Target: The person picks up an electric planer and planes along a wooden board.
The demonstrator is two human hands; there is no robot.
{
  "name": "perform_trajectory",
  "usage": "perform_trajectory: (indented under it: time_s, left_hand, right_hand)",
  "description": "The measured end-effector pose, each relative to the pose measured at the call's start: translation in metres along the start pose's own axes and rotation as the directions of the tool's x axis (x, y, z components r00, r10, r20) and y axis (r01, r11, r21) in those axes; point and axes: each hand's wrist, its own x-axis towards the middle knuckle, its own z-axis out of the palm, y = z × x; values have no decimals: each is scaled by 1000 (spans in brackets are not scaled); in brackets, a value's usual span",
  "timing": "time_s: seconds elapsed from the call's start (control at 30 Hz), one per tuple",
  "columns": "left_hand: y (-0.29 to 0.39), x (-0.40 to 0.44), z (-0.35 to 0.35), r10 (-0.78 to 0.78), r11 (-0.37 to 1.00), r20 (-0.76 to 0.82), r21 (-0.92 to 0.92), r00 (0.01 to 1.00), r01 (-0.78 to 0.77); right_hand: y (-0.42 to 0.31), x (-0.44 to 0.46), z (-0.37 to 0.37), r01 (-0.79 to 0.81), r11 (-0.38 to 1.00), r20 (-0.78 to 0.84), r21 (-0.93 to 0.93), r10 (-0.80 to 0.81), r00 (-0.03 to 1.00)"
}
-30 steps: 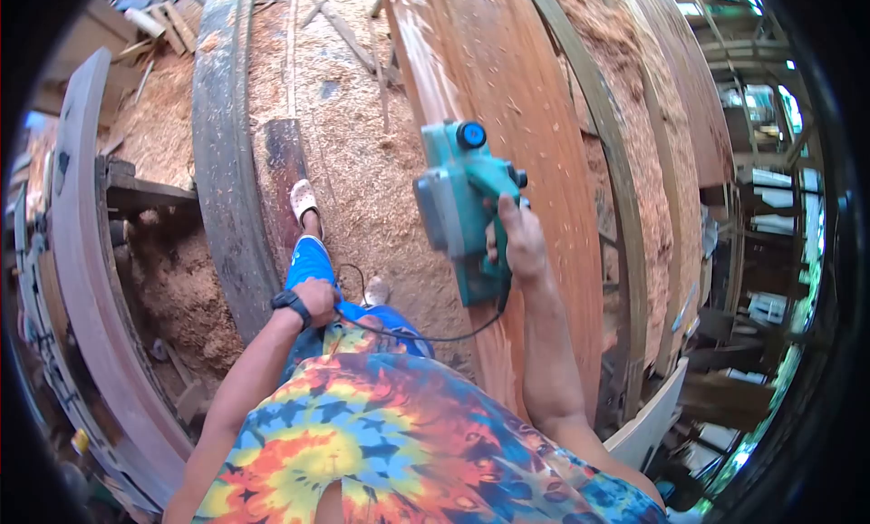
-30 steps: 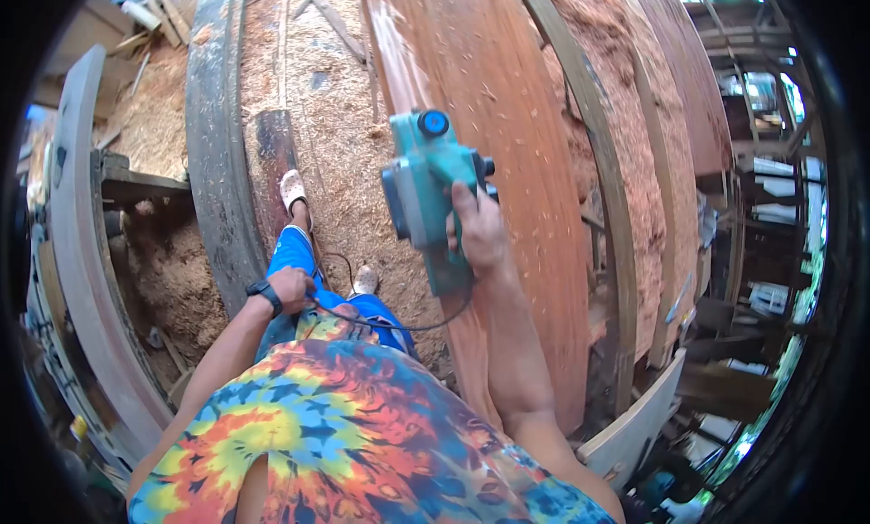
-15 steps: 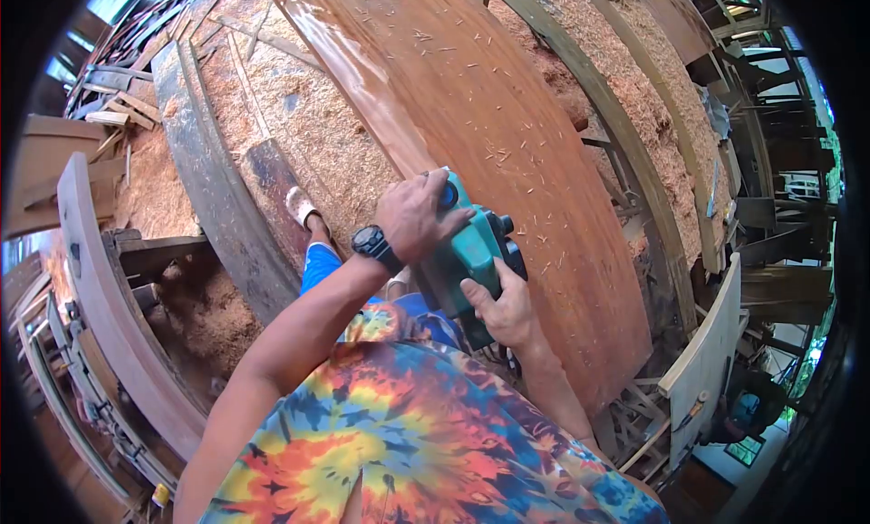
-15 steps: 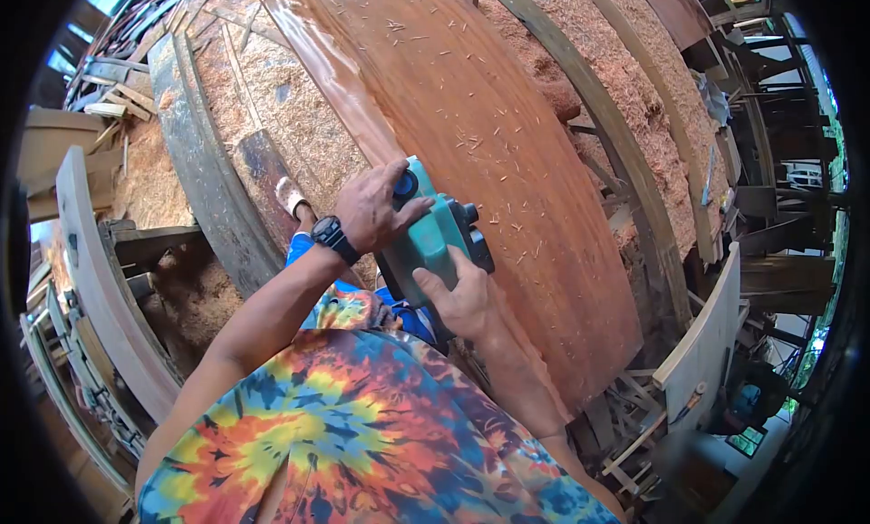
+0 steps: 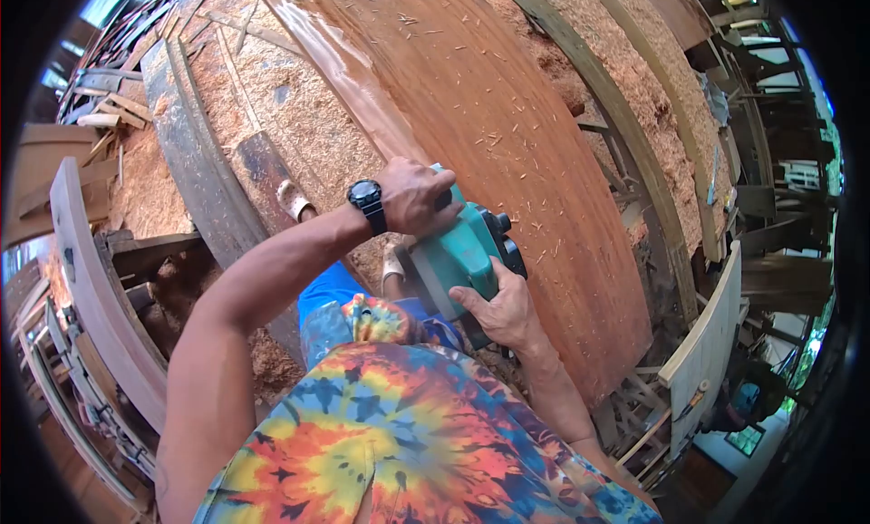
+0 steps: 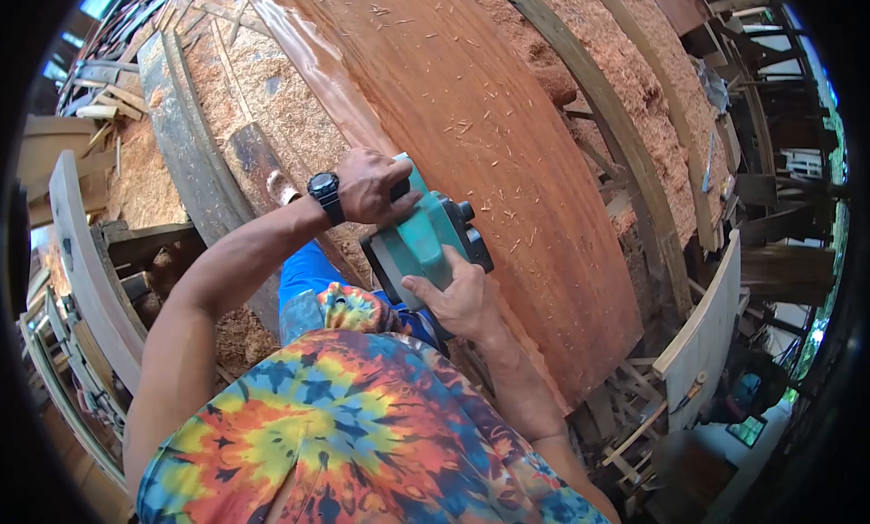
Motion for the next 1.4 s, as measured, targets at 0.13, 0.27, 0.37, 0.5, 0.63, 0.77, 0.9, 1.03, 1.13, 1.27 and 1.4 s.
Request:
perform_trajectory:
  time_s: [0.13,0.27,0.37,0.5,0.63,0.77,0.9,1.03,1.13,1.27,1.4]
  left_hand:
    - [5,-6,3,4,993,-6,-121,1000,-4]
    - [7,-44,15,-493,827,-202,-411,846,383]
    - [-31,-89,49,-813,559,-128,-448,568,698]
    - [-48,-133,107,-655,608,628,109,419,786]
    - [-36,-128,159,-469,694,737,-34,487,719]
    - [-19,-98,154,-423,680,657,-225,624,698]
    - [-31,-85,178,-281,652,580,-469,765,595]
    - [-70,-81,160,-166,529,681,-549,714,647]
    - [-101,-100,147,-253,453,634,-590,731,668]
    - [-154,-134,124,-521,306,524,-623,674,720]
    - [-196,-168,86,-666,214,443,-657,600,723]
  right_hand:
    - [10,-3,-6,52,997,-10,-66,-52,999]
    - [21,-10,-15,23,999,6,-26,-23,1000]
    - [12,-6,-18,-53,997,20,-58,54,998]
    - [16,22,-10,-118,993,25,-30,119,993]
    - [-9,72,8,-22,1000,-2,-7,22,1000]
    - [-35,141,27,51,998,-27,-26,-52,998]
    - [-85,215,47,-11,1000,7,3,11,1000]
    - [-126,296,68,95,995,45,-24,-94,995]
    - [-158,357,87,121,992,67,38,-123,990]
    - [-203,442,117,147,989,34,9,-148,988]
    - [-241,544,142,191,982,52,4,-191,980]
